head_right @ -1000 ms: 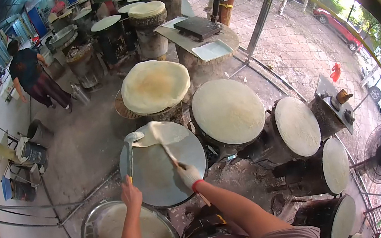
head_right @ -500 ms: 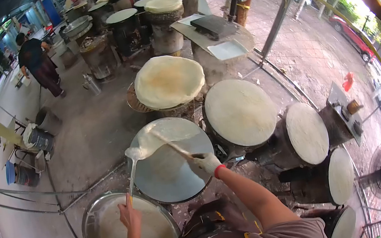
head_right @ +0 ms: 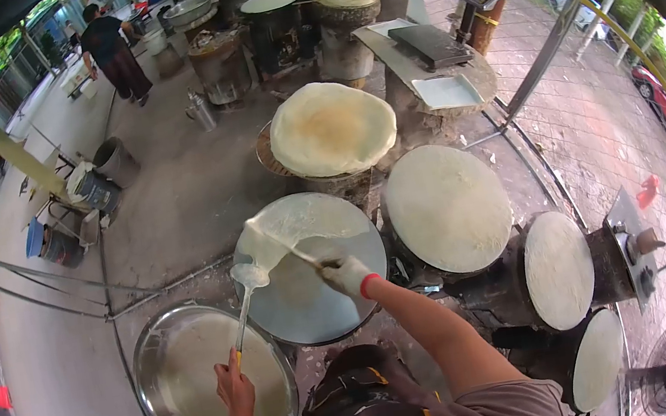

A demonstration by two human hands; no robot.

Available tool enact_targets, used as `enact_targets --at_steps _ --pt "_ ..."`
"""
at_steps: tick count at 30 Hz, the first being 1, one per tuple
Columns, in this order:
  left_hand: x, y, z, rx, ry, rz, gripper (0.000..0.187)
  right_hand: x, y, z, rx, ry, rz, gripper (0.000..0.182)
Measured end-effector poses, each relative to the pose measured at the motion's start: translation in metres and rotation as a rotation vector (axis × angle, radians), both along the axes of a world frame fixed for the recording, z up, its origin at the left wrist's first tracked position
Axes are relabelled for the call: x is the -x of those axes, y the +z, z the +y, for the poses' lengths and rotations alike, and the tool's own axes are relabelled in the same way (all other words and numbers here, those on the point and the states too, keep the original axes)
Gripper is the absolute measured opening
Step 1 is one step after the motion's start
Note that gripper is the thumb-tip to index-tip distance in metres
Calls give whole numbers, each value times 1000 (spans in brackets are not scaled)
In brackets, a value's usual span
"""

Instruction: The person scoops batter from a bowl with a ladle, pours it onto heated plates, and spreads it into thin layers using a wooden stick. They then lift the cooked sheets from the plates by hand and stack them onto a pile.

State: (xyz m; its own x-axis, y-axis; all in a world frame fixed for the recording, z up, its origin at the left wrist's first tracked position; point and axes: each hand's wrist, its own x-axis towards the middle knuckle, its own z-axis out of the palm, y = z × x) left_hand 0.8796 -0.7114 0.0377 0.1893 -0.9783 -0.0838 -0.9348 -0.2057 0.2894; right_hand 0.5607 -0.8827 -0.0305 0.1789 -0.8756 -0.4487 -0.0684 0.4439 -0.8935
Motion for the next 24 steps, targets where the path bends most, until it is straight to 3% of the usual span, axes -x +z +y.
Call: enact_targets --at_steps 1,4,5,8,9,12,15,16,17,20,23,24 --pt "2 1 7 29 15 40 58 -4 19 3 -156 51 -166 31" --pt "0 -2 37 150 47 147 51 34 37 14 -138 206 15 30" --pt "-1 -3 49 208 50 172 50 47 29 10 -94 144 37 30" --pt "18 -4 68 367 125 300 45 39 27 -16 -82 -199 -235 27" --pt "27 -4 66 430 156 348 42 34 -4 -31 19 64 99 25" --pt "59 21 58 181 563 876 31 29 59 -20 -258 445 -4 22" --pt "72 41 61 205 659 1217 23 71 48 -21 -160 426 -97 19" --pt "74 38 62 237 710 1237 22 80 50 -21 -113 392 -122 18" --pt "76 33 67 255 764 1253 21 83 13 -53 -202 461 -129 14" --pt "85 22 79 338 863 1307 21 37 11 -77 -153 239 -37 17" --pt "92 24 98 389 949 1359 23 49 60 -52 -325 687 21 19" --pt "95 24 104 409 982 1383 23 72 38 -38 -364 706 16 20"
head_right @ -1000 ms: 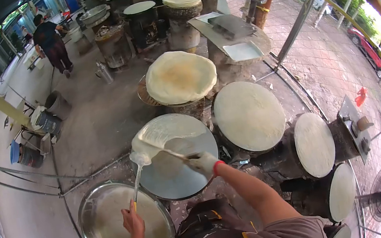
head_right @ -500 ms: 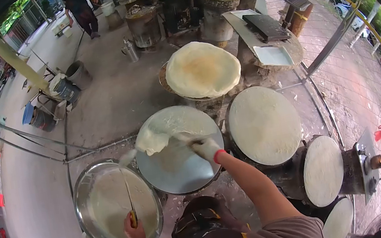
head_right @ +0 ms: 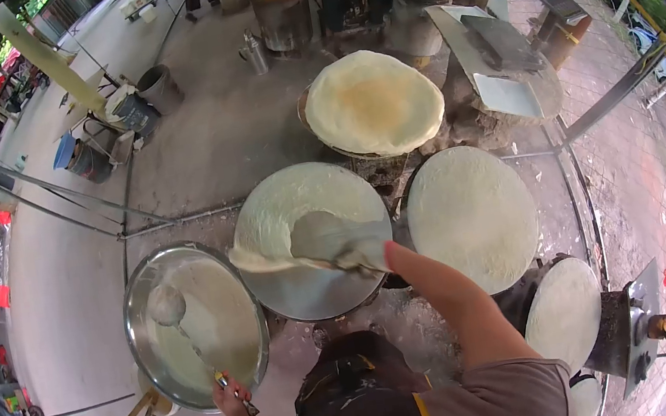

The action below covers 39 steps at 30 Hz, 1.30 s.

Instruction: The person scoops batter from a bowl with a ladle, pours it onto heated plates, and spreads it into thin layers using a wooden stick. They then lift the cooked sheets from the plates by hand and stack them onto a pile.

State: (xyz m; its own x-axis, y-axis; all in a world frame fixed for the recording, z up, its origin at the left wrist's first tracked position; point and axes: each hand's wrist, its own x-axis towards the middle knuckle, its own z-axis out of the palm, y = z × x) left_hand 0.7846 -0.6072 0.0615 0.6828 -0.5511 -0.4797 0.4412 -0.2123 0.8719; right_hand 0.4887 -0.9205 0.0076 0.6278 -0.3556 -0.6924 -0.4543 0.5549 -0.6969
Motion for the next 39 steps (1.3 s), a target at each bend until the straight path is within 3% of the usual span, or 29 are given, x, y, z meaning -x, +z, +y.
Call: enact_targets --at_steps 1,4,6,8,11,14,17,20,23,26,27,31,34,38,39 --pt "3 0 7 -15 11 1 23 30 -21 10 -35 21 3 20" --pt "11 -2 22 -35 52 15 22 74 5 -6 -198 92 67 21" --pt "16 -6 29 -27 76 51 22 43 21 -23 74 -145 -207 17" --pt "23 -8 33 -8 101 64 22 9 -24 -60 64 -298 -159 18" --pt "31 -7 37 16 109 68 21 -35 20 -51 126 167 232 25" --pt "37 0 42 11 90 74 21 31 -42 -31 -96 225 -21 23" --pt "45 -1 52 9 94 84 21 63 -12 -36 -94 181 67 21" --pt "51 -8 58 38 88 111 22 34 -19 -47 139 -435 -157 22" --pt "57 -4 62 47 83 160 24 12 -23 -37 137 -40 57 22" --pt "59 4 65 23 68 185 24 34 1 -20 -63 176 25 22" --pt "57 5 67 14 62 186 24 42 -1 -19 -14 185 45 21" --pt "40 -2 81 40 1 213 24 43 -13 17 124 -431 -25 18" --pt "17 -10 88 42 -49 261 24 41 -14 54 -81 -180 -53 20" --pt "-21 -15 107 58 -137 343 23 48 -15 138 85 -298 36 21" --pt "-33 -15 113 73 -152 363 23 35 -21 167 24 -510 -8 22"
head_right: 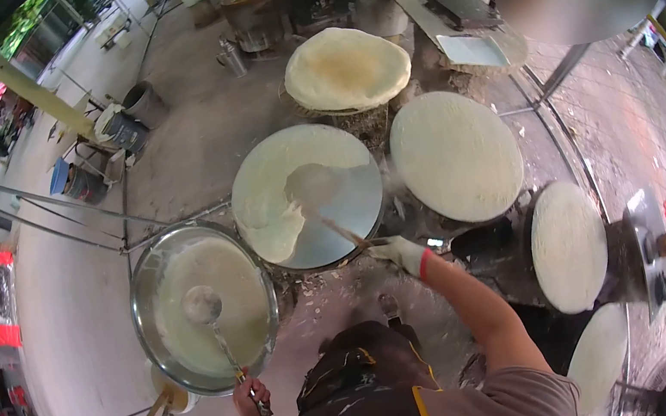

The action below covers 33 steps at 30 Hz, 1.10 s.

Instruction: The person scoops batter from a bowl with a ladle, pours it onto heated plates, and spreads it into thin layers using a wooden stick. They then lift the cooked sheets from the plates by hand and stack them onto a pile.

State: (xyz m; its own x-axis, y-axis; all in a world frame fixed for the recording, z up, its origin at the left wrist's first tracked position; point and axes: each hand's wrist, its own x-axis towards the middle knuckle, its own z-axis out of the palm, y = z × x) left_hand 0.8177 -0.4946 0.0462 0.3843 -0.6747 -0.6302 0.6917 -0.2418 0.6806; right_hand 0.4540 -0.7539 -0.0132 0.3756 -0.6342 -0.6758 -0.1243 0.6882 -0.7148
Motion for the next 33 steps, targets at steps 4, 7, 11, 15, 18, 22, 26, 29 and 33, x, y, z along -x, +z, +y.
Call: enact_targets --at_steps 4,7,11,15,18,22,26,29,33 --pt "-68 -16 35 -19 -199 55 21 -110 -10 99 -148 -397 -126 21" --pt "-116 -16 51 -40 -275 38 17 -213 -15 105 118 -228 -115 28" --pt "-160 -11 88 -34 -255 55 13 -261 -35 106 326 -473 252 38" --pt "-181 -16 109 -2 -167 143 12 -308 -44 145 258 -580 654 39" --pt "-184 -14 107 -17 -115 233 12 -332 -45 124 325 -454 685 39" --pt "-188 -16 106 37 -187 234 10 -282 -40 114 171 -648 397 36" --pt "-182 -13 98 83 -227 209 15 -292 -5 123 93 -890 329 34" --pt "-175 -16 97 104 -244 253 18 -277 -48 135 250 -629 559 35" --pt "-152 -10 87 152 -217 300 19 -212 -93 124 272 -646 514 35"
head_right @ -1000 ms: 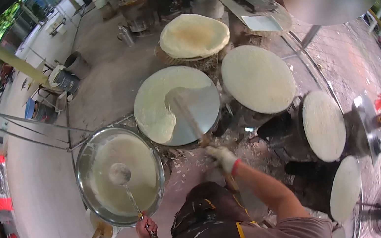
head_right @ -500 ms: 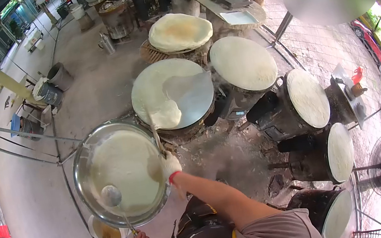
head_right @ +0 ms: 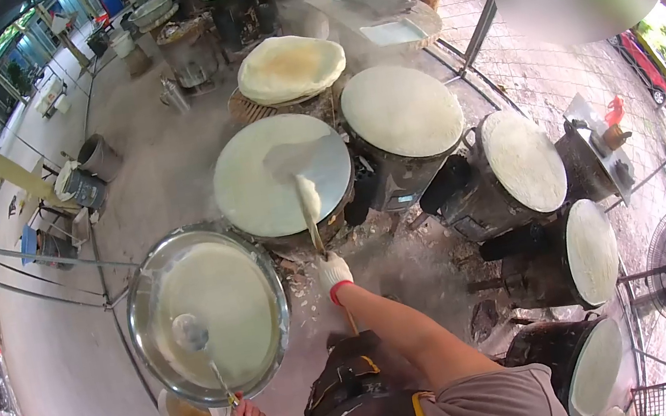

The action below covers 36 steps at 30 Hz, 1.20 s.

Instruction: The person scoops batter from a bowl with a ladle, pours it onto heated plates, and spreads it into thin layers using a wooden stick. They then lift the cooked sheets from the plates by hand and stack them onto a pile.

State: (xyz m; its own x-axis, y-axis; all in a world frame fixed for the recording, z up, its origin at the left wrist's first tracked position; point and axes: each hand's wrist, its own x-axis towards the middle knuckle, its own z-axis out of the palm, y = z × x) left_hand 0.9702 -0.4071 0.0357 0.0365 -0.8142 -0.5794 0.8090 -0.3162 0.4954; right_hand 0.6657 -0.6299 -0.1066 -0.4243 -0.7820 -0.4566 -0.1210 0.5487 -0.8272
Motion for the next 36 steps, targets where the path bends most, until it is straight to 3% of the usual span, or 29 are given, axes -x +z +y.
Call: enact_targets --at_steps 2,4,6,7,10,11,14,15,18,20,22,25,27,30,32,36 --pt "11 -2 4 5 8 0 19 3 30 -9 28 -43 36 34" --pt "25 -7 -2 20 8 -2 18 13 21 4 41 210 -105 33" --pt "46 -6 -8 47 7 61 18 43 39 34 -75 545 -12 32" --pt "56 -5 -11 60 10 92 18 62 33 40 -26 398 -92 35" --pt "94 1 -22 47 47 175 18 122 57 9 -110 305 -83 32" --pt "107 1 -25 53 46 202 18 139 64 -4 -63 388 54 31" --pt "146 7 -40 79 45 258 19 163 60 -13 -67 424 -27 30" --pt "162 11 -45 90 45 266 19 175 61 -2 23 614 188 30" --pt "198 16 -58 144 10 283 21 207 47 -22 26 657 279 32" --pt "218 19 -63 146 -9 278 21 214 66 -64 55 588 327 33" --pt "232 29 -69 120 -11 253 21 215 65 -85 102 628 290 35" --pt "244 33 -75 108 -5 191 20 224 23 -53 259 942 260 36" --pt "239 27 -77 96 -9 192 20 239 63 -20 25 1076 180 36" --pt "232 24 -82 84 -12 179 20 250 74 -11 90 751 273 35" --pt "228 24 -83 68 -17 185 21 247 52 -70 54 586 416 32" --pt "217 27 -91 53 -29 237 20 216 77 -182 157 449 494 32"
